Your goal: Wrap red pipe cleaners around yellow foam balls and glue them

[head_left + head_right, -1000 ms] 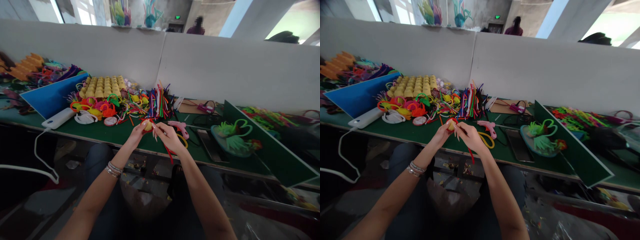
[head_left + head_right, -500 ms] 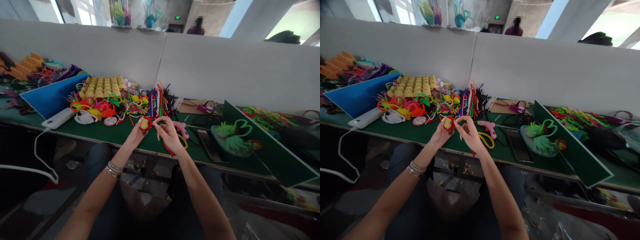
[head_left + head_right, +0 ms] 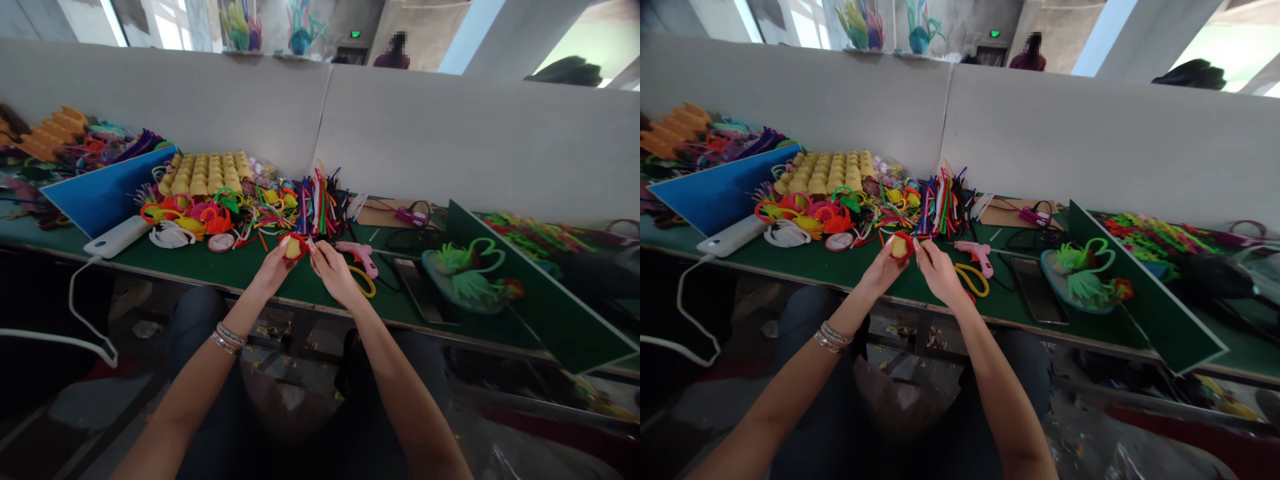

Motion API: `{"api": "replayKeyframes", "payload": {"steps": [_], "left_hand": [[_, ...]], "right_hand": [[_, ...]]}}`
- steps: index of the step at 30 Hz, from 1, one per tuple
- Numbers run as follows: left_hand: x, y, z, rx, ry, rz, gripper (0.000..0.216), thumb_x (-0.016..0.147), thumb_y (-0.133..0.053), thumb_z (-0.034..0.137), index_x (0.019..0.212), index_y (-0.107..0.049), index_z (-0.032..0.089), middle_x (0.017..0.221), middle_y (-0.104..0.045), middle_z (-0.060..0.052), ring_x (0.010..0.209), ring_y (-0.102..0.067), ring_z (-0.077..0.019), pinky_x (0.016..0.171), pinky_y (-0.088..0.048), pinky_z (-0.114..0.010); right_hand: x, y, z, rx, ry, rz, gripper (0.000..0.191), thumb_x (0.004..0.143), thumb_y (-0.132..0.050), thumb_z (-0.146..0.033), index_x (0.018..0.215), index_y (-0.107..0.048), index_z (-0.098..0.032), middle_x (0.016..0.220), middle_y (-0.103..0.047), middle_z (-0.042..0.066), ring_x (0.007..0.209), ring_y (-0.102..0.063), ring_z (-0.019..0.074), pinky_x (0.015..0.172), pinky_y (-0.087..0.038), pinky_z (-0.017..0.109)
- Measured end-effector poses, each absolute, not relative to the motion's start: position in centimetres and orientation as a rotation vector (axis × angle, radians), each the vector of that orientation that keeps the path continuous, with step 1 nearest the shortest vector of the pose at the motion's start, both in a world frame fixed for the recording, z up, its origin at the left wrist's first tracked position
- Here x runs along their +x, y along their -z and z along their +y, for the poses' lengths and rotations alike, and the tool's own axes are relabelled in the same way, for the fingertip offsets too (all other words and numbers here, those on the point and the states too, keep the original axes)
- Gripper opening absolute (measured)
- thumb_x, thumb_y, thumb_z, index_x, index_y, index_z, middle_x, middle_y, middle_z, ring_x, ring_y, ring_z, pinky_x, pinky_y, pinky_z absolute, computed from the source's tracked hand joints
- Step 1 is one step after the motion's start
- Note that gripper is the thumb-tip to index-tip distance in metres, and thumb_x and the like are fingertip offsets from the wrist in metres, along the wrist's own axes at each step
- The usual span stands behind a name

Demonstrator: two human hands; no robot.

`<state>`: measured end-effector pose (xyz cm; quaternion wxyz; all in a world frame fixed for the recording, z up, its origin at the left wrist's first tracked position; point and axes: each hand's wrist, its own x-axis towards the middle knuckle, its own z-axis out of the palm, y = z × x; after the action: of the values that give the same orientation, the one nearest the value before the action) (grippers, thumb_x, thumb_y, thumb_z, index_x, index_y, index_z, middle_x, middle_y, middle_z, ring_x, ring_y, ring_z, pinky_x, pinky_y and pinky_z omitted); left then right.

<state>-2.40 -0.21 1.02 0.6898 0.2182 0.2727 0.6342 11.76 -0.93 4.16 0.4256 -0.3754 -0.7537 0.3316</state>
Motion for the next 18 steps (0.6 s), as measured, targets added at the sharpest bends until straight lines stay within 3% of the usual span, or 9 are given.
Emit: {"api": "replayKeyframes", "payload": {"steps": [18], "left_hand": [[-2.3, -1.2, -0.9, 0.434, -1.314, 0.454, 0.027, 0.087, -0.048, 0.041, 0.094, -0.063, 0.019, 0.096, -0.066, -0.003, 0.087, -0.061, -0.0135, 0.080, -0.046, -0.027]], "right_hand": [[12.2, -5.7, -1.8, -0.931, -0.585, -2.128, 0.030, 0.092, -0.038, -0.038, 0.070, -0.047, -0.020, 0.064, -0.047, -0.002, 0.058, -0.043, 0.0105, 0.058, -0.032, 0.023]]}}
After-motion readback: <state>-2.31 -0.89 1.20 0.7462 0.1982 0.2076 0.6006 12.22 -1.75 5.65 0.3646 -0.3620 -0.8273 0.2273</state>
